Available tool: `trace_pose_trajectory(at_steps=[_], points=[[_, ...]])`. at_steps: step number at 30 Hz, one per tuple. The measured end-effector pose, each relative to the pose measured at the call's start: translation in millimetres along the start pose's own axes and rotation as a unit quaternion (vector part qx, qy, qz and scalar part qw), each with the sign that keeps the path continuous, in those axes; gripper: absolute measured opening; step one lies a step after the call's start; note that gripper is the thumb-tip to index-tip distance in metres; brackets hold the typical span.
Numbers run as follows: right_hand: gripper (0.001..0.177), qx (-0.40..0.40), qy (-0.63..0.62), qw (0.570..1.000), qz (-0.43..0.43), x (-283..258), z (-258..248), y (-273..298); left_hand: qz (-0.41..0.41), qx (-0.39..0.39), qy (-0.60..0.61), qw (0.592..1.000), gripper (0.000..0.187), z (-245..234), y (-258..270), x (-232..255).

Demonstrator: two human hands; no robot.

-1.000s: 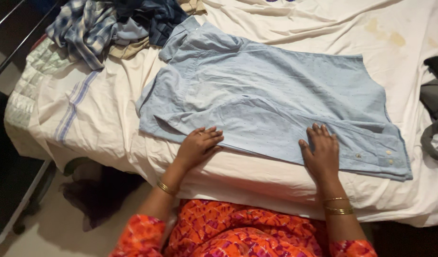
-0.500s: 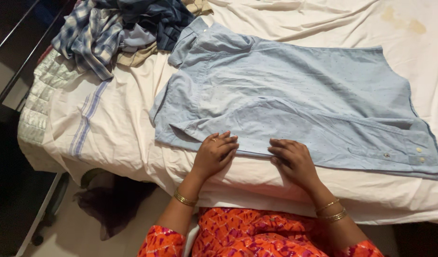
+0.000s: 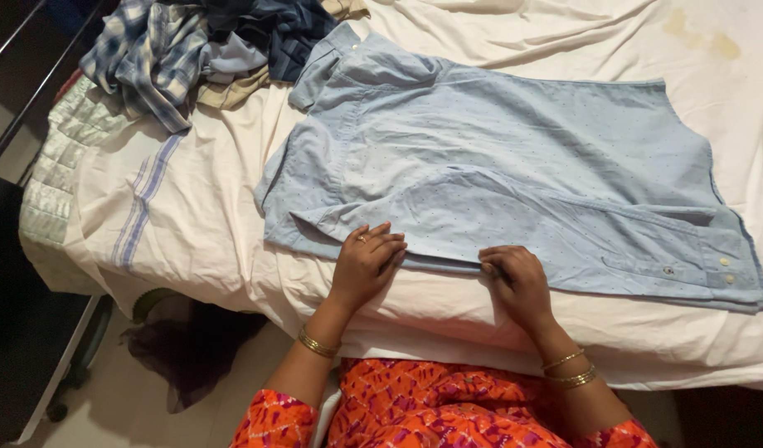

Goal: The person folds a light-blue button-down shirt on a bed, smooths the fabric with their hands, and tucks in the sleeves and sides to form a neat rectangle.

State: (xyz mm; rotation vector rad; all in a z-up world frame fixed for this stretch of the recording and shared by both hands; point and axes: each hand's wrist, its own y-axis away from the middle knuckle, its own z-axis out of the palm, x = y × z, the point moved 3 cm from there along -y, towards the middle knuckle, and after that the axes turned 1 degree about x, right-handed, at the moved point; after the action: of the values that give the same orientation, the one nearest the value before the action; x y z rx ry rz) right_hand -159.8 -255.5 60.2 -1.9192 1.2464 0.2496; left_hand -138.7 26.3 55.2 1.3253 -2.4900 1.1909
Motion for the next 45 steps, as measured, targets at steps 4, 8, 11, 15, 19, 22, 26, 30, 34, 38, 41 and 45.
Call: trace_pose_trajectory(at_steps=[4, 8, 11, 15, 19, 22, 26, 30, 34, 38, 41, 45], points=[[0.005, 0.03, 0.027, 0.999, -0.01, -1.5, -0.2, 4.3, 0.013, 0.023, 0.0, 1.0, 0.011, 0.9, 1.4, -1.6], [0.009, 0.067, 0.071, 0.995, -0.035, -4.6, -3.0, 8.8, 0.013, 0.024, -0.006, 1.0, 0.012, 1.3, 3.5, -2.5], [0.009, 0.078, 0.076, 0.993, -0.048, -7.2, -4.5, 8.4, 0.014, 0.033, -0.015, 0.999, 0.014, -0.3, 2.5, -1.1], [0.011, 0.083, 0.074, 0.993, -0.051, -9.8, -5.0, 7.7, 0.023, 0.023, -0.006, 0.999, 0.019, -3.5, 0.6, 1.0], [0.01, 0.069, 0.062, 0.994, -0.048, -9.2, -5.4, 7.4, 0.034, 0.017, -0.019, 0.999, 0.015, -2.4, 3.1, 0.9], [0.011, 0.066, 0.061, 0.993, -0.07, -11.4, -5.8, 7.0, 0.052, 0.017, -0.033, 0.998, 0.014, -4.4, 3.3, -3.5], [0.015, 0.043, 0.07, 0.992, -0.097, -13.5, -4.6, 9.4, 0.083, 0.015, -0.052, 0.995, 0.012, -16.4, 5.2, -12.6], [0.019, 0.02, 0.088, 0.992, -0.092, -8.8, -2.3, 13.4, 0.095, 0.017, -0.044, 0.994, 0.01, -21.8, 6.0, -14.9], [0.018, 0.015, 0.095, 0.992, -0.08, -7.1, 0.8, 16.3, 0.111, 0.016, -0.028, 0.993, 0.009, -24.2, 6.5, -10.8], [0.016, 0.012, 0.105, 0.991, -0.085, -9.7, 0.2, 18.3, 0.115, 0.01, -0.012, 0.993, 0.009, -28.1, 3.2, -6.7], [0.019, 0.007, 0.105, 0.991, -0.082, -10.8, -0.5, 18.2, 0.094, 0.003, 0.003, 0.996, 0.01, -29.2, 0.2, -6.2], [0.024, -0.014, 0.113, 0.991, -0.07, -5.3, 2.9, 19.0, 0.09, -0.004, 0.02, 0.996, 0.009, -25.7, 2.0, -8.9]])
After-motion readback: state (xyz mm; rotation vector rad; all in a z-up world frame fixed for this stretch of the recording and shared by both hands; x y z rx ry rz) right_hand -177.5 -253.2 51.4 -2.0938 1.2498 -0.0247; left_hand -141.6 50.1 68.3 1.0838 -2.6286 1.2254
